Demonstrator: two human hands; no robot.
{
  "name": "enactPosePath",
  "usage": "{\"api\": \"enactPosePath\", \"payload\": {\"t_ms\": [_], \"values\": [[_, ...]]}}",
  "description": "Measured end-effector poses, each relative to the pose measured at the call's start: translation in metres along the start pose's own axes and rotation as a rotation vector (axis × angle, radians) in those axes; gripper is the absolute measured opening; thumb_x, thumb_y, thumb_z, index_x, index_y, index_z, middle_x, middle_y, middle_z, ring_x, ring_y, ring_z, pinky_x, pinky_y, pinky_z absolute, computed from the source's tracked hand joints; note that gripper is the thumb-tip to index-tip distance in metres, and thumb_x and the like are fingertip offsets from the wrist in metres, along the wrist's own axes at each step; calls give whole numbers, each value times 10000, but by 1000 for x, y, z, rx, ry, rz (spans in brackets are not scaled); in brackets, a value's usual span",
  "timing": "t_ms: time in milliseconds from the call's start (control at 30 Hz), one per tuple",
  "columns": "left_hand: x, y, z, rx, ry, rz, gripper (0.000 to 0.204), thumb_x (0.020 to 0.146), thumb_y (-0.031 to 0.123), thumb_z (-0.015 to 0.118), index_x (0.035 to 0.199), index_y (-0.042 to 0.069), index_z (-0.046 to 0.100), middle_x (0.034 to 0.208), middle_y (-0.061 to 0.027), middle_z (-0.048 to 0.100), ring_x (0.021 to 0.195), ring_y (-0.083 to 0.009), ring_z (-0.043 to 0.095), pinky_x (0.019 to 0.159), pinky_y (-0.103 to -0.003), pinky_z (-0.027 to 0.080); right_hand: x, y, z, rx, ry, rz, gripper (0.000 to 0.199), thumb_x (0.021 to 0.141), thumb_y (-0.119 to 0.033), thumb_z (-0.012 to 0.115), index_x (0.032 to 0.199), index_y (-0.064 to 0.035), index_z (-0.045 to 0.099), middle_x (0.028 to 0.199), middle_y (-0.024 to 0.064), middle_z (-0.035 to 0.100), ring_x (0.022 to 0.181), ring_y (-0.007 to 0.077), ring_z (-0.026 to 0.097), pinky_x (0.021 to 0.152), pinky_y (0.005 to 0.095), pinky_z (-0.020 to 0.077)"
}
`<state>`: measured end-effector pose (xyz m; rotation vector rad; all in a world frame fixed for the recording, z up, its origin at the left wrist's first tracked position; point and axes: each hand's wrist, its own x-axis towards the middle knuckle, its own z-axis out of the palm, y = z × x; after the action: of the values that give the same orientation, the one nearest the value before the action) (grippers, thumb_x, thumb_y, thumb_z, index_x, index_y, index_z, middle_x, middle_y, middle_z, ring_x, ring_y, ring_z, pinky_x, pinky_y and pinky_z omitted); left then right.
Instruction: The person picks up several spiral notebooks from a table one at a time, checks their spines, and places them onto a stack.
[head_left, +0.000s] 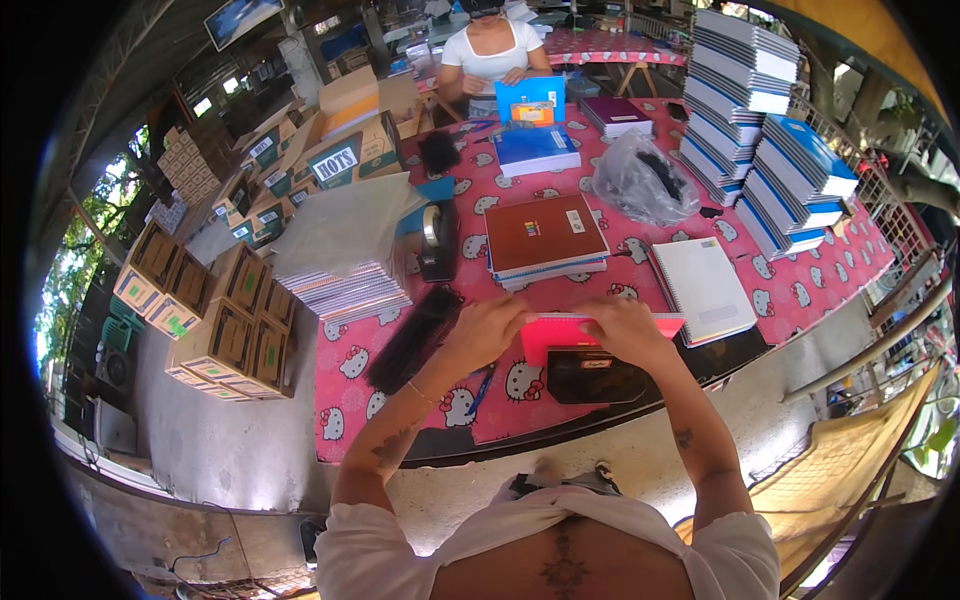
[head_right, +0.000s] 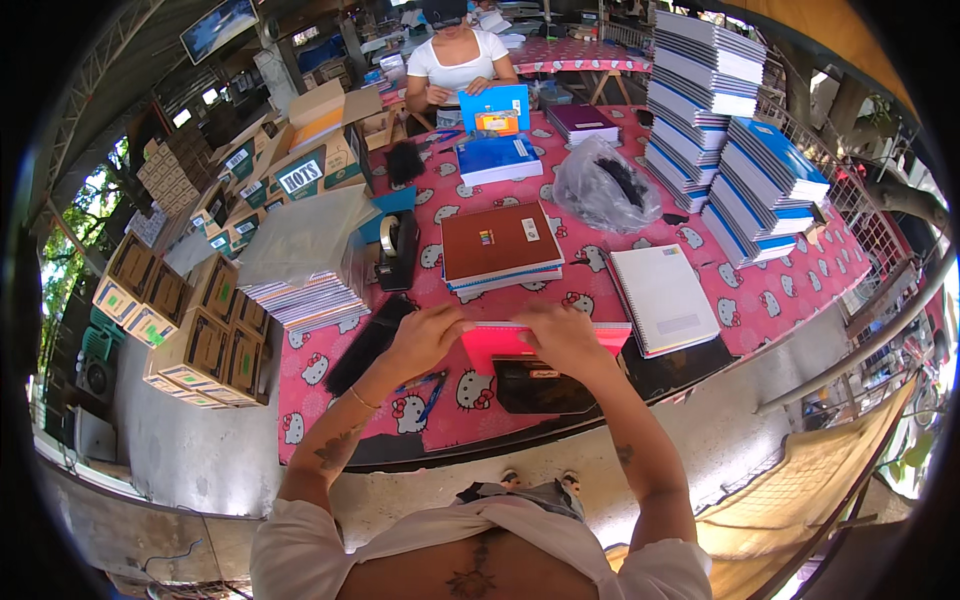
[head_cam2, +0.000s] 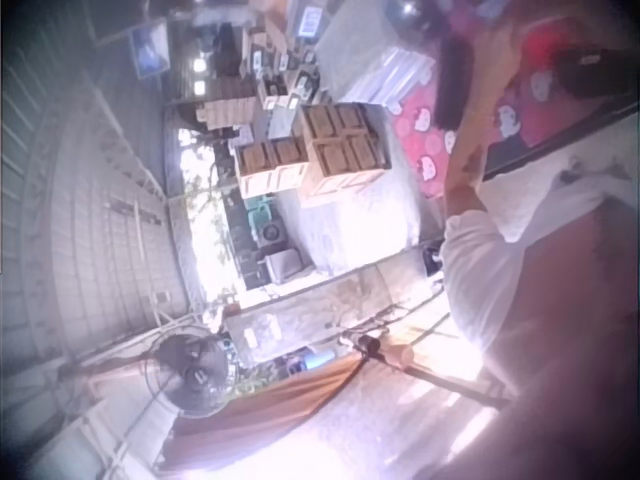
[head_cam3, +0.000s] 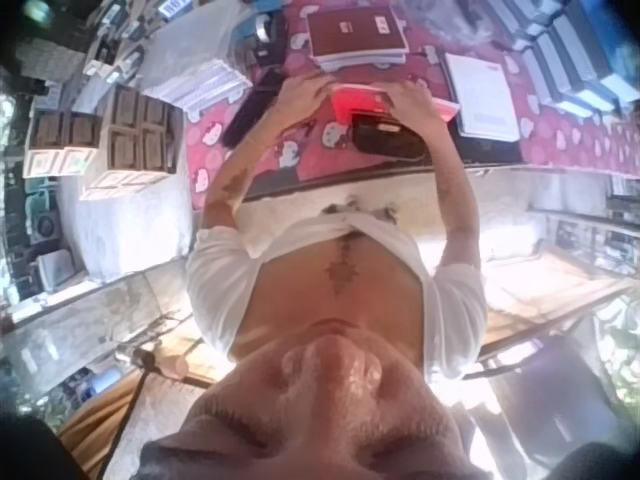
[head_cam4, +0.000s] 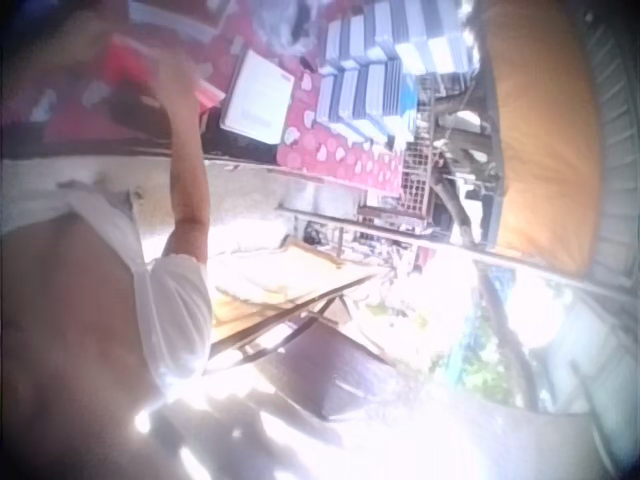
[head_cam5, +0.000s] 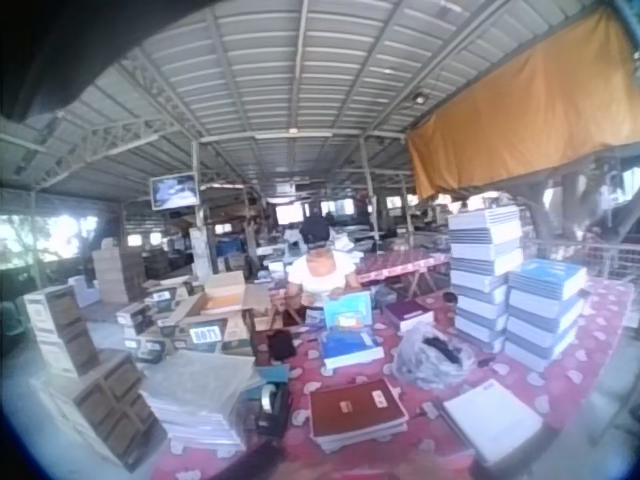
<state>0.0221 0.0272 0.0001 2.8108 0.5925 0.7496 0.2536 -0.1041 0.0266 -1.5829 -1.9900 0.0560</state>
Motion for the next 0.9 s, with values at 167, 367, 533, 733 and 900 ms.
{"api": "enactPosePath", "payload": {"t_ms": [167, 367, 533, 733, 900], "values": [[15, 31, 3, 56, -41, -158, 531, 918, 406, 646, 1318, 71, 548, 1206, -160, 562, 1094, -367, 580, 849, -514, 474, -7, 16, 4, -63, -95, 111, 246, 875, -179, 661, 1114, -181, 717, 949, 82, 732, 830, 327, 708, 713, 468, 561], [-45, 61, 101, 329, 91, -201, 761, 936, 454, 571, 1477, -41, 367, 1542, -296, 285, 1456, -482, 220, 1127, -678, 172, -4, 23, 12, -95, -66, 120, 249, 885, -199, 663, 1129, -185, 712, 856, 118, 724, 747, 336, 694, 651, 466, 545], [25, 27, 48, 419, 256, -228, 776, 944, 488, 536, 1513, -2, 340, 1577, -264, 285, 1484, -419, 237, 1131, -685, 175, -1, 16, 4, -106, -111, 105, 244, 888, -207, 654, 1123, -201, 719, 842, 101, 733, 737, 327, 708, 654, 457, 562], [6, 41, 59, 533, 74, -180, 845, 930, 543, 499, 1490, -68, 336, 1554, -302, 299, 1471, -456, 236, 1141, -675, 186, -1, 21, 8, -98, -87, 119, 248, 878, -212, 660, 1119, -190, 717, 866, 96, 735, 767, 317, 712, 679, 461, 565], [-8, 48, 75, 364, 38, -12, 865, 892, 510, 577, 1480, -75, 333, 1547, -298, 311, 1466, -450, 254, 1149, -655, 205, -7, 22, 11, -102, -95, 104, 283, 875, -215, 661, 1154, -183, 697, 931, 109, 732, 813, 324, 710, 690, 467, 561]]}}
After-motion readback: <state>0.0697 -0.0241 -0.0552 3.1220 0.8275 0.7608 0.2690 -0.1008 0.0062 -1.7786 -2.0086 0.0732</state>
